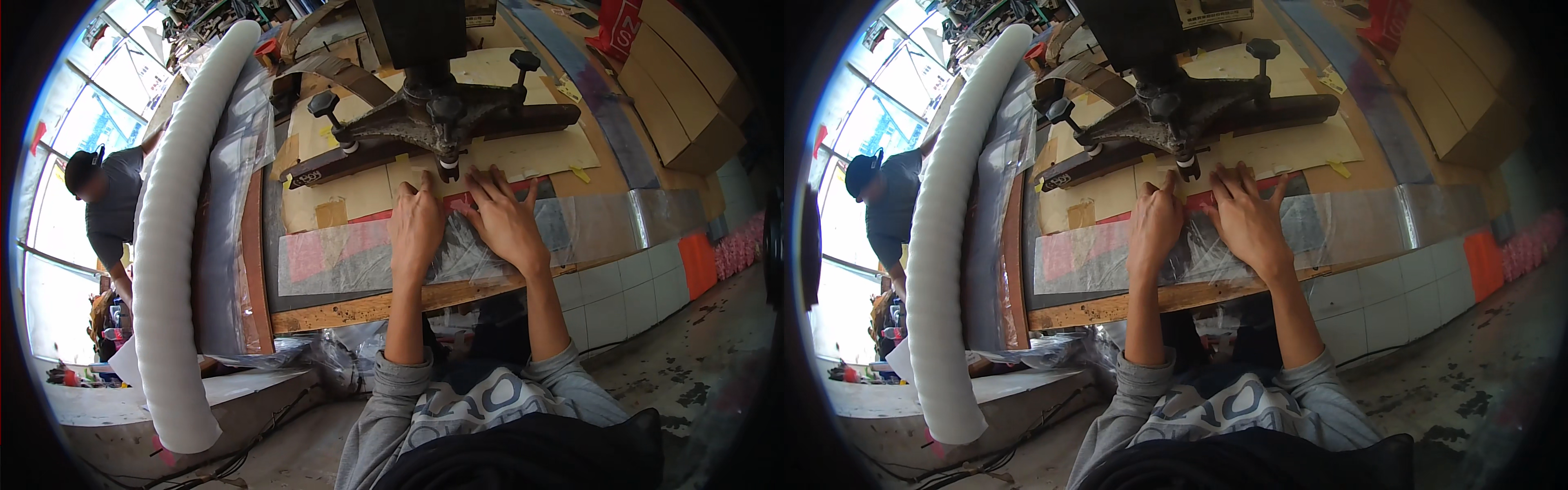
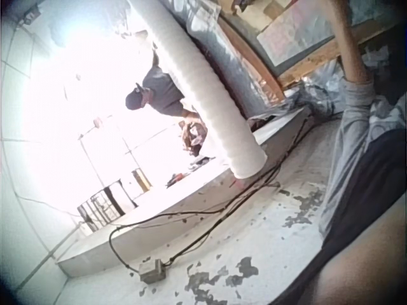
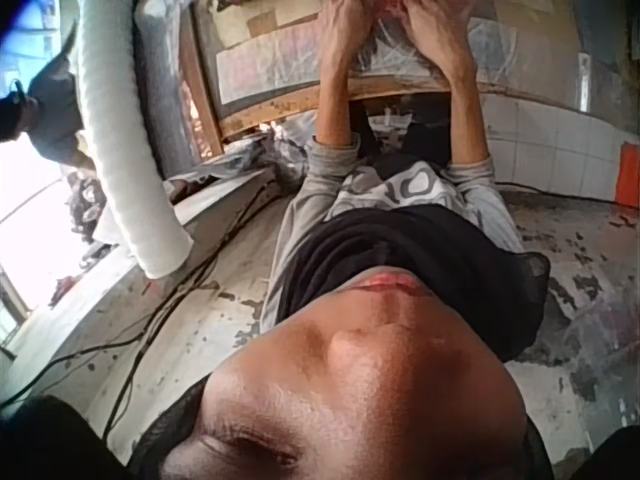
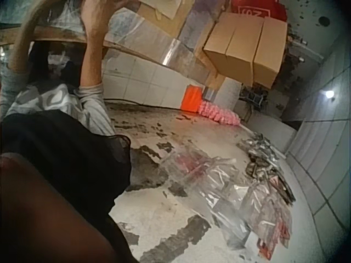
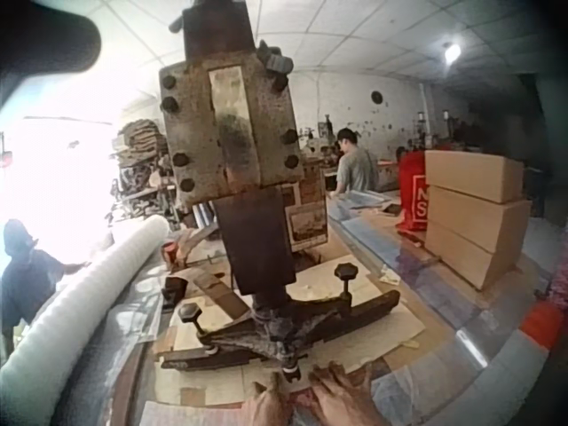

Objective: The person aligns layers of clear plastic film and a red strip on a workbench and uses a foot-pedal operated vertical heat-sealing press to seal them together.

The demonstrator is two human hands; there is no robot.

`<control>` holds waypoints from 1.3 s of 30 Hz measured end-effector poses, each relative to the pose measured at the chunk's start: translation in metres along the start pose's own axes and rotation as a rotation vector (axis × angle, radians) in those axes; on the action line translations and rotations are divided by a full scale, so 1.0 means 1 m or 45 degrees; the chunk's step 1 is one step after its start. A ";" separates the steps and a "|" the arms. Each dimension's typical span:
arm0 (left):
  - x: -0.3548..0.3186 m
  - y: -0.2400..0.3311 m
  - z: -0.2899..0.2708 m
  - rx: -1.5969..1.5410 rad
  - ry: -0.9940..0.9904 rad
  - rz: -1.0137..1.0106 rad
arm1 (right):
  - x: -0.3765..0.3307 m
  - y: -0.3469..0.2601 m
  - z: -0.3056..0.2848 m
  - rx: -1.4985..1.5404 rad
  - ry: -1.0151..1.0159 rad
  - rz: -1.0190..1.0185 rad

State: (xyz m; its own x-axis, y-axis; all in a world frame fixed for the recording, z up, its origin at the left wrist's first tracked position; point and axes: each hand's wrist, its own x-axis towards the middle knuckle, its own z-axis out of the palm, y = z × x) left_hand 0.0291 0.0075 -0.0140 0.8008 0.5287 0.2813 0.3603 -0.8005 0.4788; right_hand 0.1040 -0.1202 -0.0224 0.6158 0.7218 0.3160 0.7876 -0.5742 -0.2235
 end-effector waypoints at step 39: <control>0.010 0.000 0.005 0.154 0.017 -0.051 | 0.008 0.000 0.005 0.004 -0.002 0.024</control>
State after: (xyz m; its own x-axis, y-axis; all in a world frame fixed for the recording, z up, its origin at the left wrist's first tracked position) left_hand 0.0393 0.0115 -0.0155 0.7783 0.5643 0.2754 0.4477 -0.8062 0.3867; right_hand 0.1088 -0.1130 -0.0245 0.6307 0.7114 0.3102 0.7759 -0.5867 -0.2320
